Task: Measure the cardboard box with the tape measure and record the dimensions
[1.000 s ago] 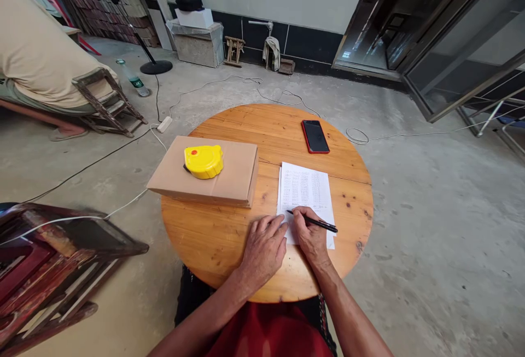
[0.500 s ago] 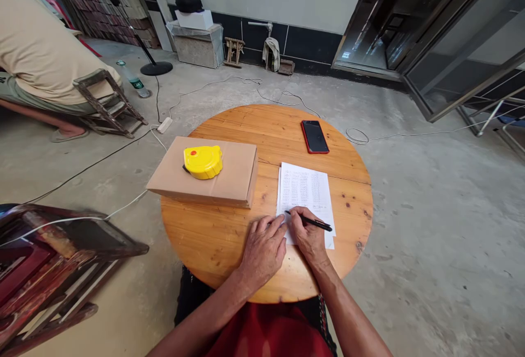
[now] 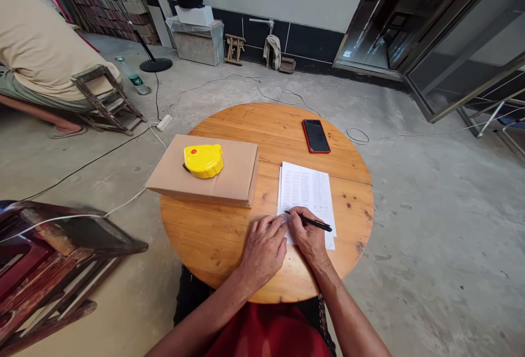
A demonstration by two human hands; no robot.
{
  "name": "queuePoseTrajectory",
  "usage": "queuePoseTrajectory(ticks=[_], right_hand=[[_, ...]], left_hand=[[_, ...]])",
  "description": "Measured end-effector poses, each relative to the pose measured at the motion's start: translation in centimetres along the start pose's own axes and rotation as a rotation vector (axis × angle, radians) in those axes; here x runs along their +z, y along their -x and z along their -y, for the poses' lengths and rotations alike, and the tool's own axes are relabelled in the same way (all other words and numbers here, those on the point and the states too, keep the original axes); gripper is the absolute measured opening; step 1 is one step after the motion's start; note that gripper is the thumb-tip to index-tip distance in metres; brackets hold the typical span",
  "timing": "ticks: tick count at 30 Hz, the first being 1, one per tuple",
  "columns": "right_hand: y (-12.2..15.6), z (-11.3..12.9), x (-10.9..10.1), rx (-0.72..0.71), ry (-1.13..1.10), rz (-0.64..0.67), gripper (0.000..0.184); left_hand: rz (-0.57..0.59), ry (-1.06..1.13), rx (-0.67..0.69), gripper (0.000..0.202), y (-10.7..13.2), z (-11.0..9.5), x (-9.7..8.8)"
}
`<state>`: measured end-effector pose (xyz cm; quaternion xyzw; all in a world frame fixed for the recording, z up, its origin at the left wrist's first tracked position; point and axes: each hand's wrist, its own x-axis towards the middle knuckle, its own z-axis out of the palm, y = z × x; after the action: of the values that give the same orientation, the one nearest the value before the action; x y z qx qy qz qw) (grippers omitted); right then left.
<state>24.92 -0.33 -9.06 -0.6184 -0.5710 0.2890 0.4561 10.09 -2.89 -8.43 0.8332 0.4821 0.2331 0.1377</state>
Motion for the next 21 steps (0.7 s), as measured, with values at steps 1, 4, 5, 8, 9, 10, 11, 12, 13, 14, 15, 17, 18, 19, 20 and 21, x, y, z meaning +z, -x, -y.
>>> queuePoseTrajectory(ticks=[1, 4, 5, 8, 9, 10, 11, 12, 13, 14, 15, 17, 18, 19, 20, 21], right_hand=[[0.0, -0.01, 0.02, -0.001, 0.0, 0.003, 0.023], [0.01, -0.03, 0.09, -0.008, 0.008, 0.008, 0.023], [0.02, -0.05, 0.11, -0.011, 0.011, 0.007, 0.023], [0.0, -0.1, 0.16, -0.017, 0.021, -0.006, 0.023], [-0.01, -0.1, 0.17, -0.018, 0.024, -0.012, 0.023], [-0.02, -0.1, 0.18, -0.019, 0.026, -0.017, 0.023], [-0.03, -0.1, 0.17, -0.019, 0.028, -0.021, 0.023], [-0.05, -0.08, 0.16, -0.019, 0.03, -0.024, 0.023], [-0.06, -0.06, 0.14, -0.02, 0.032, -0.026, 0.023], [-0.06, -0.04, 0.12, -0.021, 0.034, -0.026, 0.023], [-0.06, -0.01, 0.08, -0.024, 0.037, -0.022, 0.023], [-0.04, 0.04, 0.0, -0.03, 0.043, -0.005, 0.023], [-0.02, 0.06, -0.03, -0.031, 0.045, 0.004, 0.023], [0.0, 0.09, -0.06, -0.029, 0.046, 0.012, 0.023], [0.02, 0.12, -0.08, -0.024, 0.045, 0.016, 0.023], [0.03, 0.15, -0.08, -0.019, 0.042, 0.016, 0.023]], left_hand=[[0.002, 0.001, -0.003, 0.04, -0.01, 0.0, 0.0], [0.004, 0.002, -0.006, 0.041, -0.01, 0.02, 0.02], [0.003, 0.001, -0.005, 0.041, -0.01, 0.02, 0.03], [-0.002, -0.002, -0.002, 0.041, 0.02, 0.04, 0.07], [-0.003, -0.003, -0.002, 0.041, 0.02, 0.04, 0.08], [-0.001, -0.003, -0.002, 0.04, 0.03, 0.05, 0.08], [0.0, -0.003, -0.002, 0.04, 0.04, 0.05, 0.09], [0.001, -0.002, -0.002, 0.04, 0.04, 0.05, 0.09], [0.002, -0.002, -0.002, 0.04, 0.04, 0.05, 0.09], [0.003, -0.002, -0.002, 0.041, 0.05, 0.05, 0.09], [0.004, -0.002, -0.002, 0.041, 0.05, 0.05, 0.1], [0.008, 0.0, -0.003, 0.042, 0.04, 0.04, 0.1], [0.009, 0.0, -0.005, 0.042, 0.03, 0.04, 0.1], [0.011, 0.001, -0.006, 0.042, 0.02, 0.03, 0.1], [0.011, 0.002, -0.007, 0.042, 0.01, 0.03, 0.1], [0.012, 0.001, -0.008, 0.042, 0.0, 0.02, 0.1]])
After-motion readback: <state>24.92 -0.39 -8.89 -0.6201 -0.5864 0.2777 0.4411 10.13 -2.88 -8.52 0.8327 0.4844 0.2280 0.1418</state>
